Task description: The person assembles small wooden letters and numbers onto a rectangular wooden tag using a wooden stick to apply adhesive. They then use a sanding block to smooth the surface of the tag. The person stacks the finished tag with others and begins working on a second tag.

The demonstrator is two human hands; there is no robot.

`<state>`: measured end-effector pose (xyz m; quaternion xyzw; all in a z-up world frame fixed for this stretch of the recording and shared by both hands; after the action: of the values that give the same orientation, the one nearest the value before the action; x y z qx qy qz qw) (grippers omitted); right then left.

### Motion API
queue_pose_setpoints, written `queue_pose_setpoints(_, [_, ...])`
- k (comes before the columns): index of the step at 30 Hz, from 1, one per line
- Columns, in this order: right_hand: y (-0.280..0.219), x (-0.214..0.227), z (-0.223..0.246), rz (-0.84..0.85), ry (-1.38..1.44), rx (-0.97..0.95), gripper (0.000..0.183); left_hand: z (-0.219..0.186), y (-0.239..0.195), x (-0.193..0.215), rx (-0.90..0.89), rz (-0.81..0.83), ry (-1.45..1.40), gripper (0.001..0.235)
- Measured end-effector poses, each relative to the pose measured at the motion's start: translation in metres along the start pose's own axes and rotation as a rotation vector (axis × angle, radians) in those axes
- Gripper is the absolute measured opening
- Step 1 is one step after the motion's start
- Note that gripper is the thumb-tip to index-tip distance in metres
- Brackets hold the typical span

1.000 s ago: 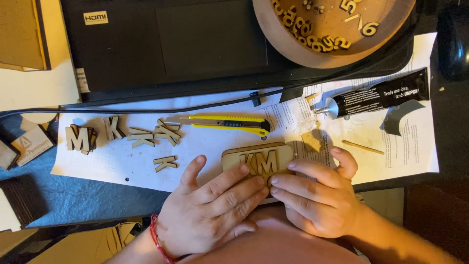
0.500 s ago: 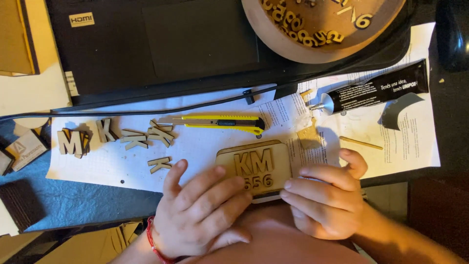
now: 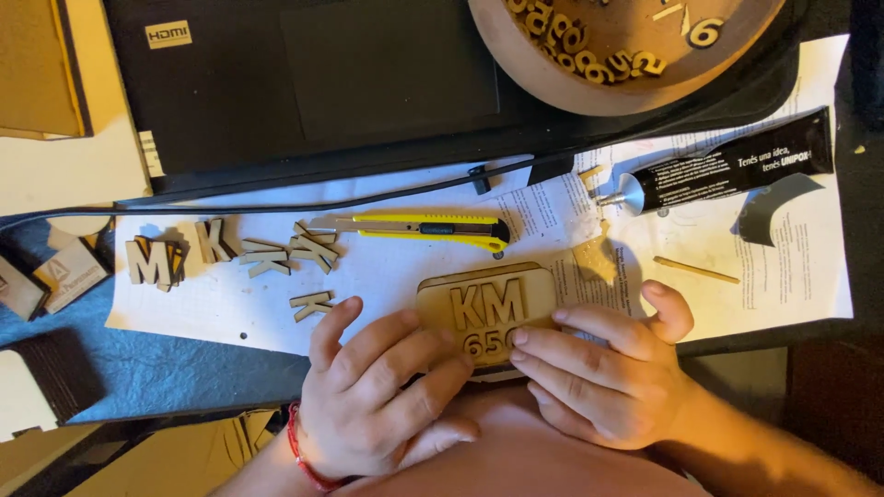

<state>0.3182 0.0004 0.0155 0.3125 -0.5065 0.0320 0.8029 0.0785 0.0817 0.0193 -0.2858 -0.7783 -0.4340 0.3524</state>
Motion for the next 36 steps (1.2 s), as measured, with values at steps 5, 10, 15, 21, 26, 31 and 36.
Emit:
queue_pose_setpoints(5, [0.002, 0.000, 0.000, -0.010, 0.004, 0.001, 0.020, -0.001, 0.001, 0.001, 0.018, 0.002, -0.007, 0.043])
queue_pose_setpoints(10, [-0.005, -0.002, -0.002, -0.019, 0.013, 0.042, 0.017, -0.001, 0.000, 0.000, 0.014, -0.005, -0.004, 0.042])
queue_pose_setpoints(15, [-0.004, -0.001, 0.000, 0.123, -0.008, 0.092, 0.036, 0.000, 0.001, 0.000, 0.016, 0.023, 0.011, 0.045])
queue_pose_setpoints(21, [-0.001, -0.003, 0.002, 0.132, -0.007, 0.024, 0.028, -0.001, 0.002, -0.001, 0.035, 0.042, 0.030, 0.046])
queue_pose_setpoints(26, [-0.007, -0.002, -0.001, 0.141, 0.029, 0.047, 0.033, 0.000, -0.008, 0.000, -0.085, 0.041, 0.020, 0.047])
queue_pose_setpoints(31, [-0.011, -0.005, -0.001, 0.108, 0.043, 0.023, 0.040, 0.001, -0.005, 0.002, -0.102, 0.046, 0.015, 0.046])
queue_pose_setpoints(36, [-0.006, -0.004, 0.000, 0.036, 0.122, -0.104, 0.046, 0.000, -0.004, 0.003, -0.103, 0.030, -0.010, 0.042])
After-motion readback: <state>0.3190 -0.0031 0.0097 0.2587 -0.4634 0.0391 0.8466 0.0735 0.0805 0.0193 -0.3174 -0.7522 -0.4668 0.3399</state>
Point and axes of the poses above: each hand's wrist, its own y-axis towards the middle knuckle, its own x-axis out of the back of the hand, z = x × y, the point moved 1 cm from there along y, towards the middle knuckle, and after that the axes turned 1 degree about -x, right-handed, at the moved point
